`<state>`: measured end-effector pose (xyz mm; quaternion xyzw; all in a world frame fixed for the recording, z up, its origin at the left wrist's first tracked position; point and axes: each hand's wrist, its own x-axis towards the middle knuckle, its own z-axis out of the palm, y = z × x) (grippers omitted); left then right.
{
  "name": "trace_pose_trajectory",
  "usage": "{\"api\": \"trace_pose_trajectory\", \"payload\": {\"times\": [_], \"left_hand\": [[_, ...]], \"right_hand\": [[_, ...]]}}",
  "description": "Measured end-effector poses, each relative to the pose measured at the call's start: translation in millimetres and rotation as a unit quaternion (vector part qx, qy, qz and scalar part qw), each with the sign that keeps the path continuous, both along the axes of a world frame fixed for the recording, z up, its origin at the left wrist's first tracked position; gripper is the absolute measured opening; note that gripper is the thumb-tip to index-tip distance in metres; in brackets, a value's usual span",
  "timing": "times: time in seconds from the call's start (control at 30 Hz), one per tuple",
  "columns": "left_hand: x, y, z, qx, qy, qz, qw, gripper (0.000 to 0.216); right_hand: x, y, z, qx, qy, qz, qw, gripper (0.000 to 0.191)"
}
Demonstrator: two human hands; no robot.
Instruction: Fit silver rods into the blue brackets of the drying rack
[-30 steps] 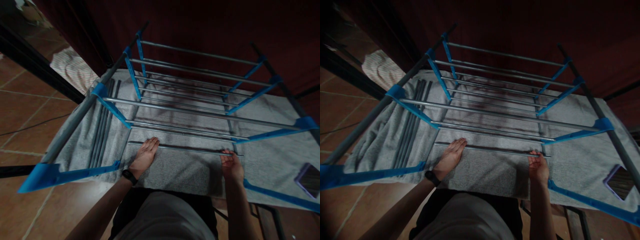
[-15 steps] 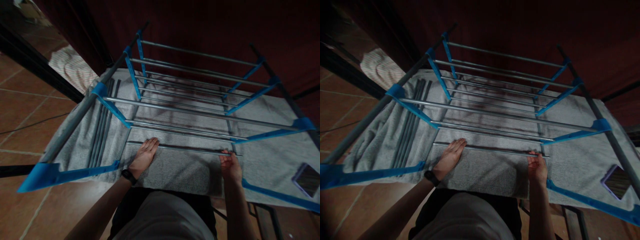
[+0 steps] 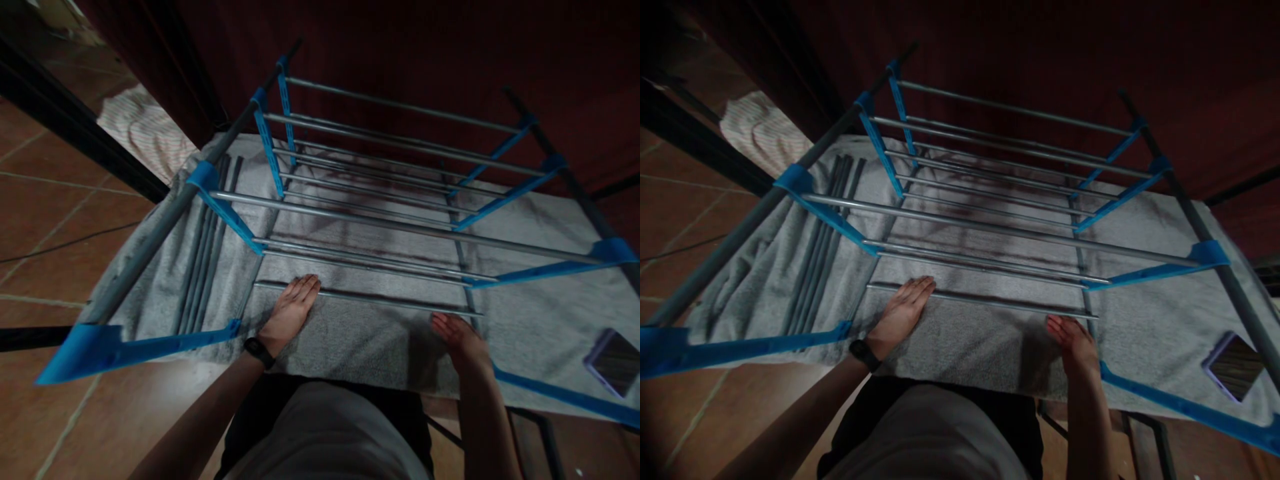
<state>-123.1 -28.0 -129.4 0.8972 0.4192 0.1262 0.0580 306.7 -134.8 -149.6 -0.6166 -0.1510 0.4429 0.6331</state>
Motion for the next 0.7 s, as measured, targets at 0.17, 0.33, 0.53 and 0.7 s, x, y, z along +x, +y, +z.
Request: {"api": "trace_pose_trajectory", "payload": {"times": [0.17, 0.33, 0.53, 0.7], "left_hand": [[-0.5, -0.3, 0.1, 0.001, 0.002, -0.003, 1.0, 0.055], [-0.1, -0.7, 4.4, -0.011, -0.003, -0.005, 1.0, 0.056], [1.4, -1.6, 8.4, -0.023, -0.001, 0.002, 1.0, 0.06], [1.4, -1.1, 6.8, -0.025, 0.011, 0.002, 1.0, 0.058]], "right_hand": [[-26.1, -0.5, 21.3, -0.167, -0.01, 0.109, 0.98, 0.033], [-90.5, 30.7, 51.8, -0.065, -0.05, 0.16, 0.984, 0.039], [-162.9, 102.9, 56.5, 0.045, -0.196, 0.326, 0.924, 0.022], [-207.2, 139.3, 43.2, 0.088, -0.341, 0.43, 0.831, 0.013]]}}
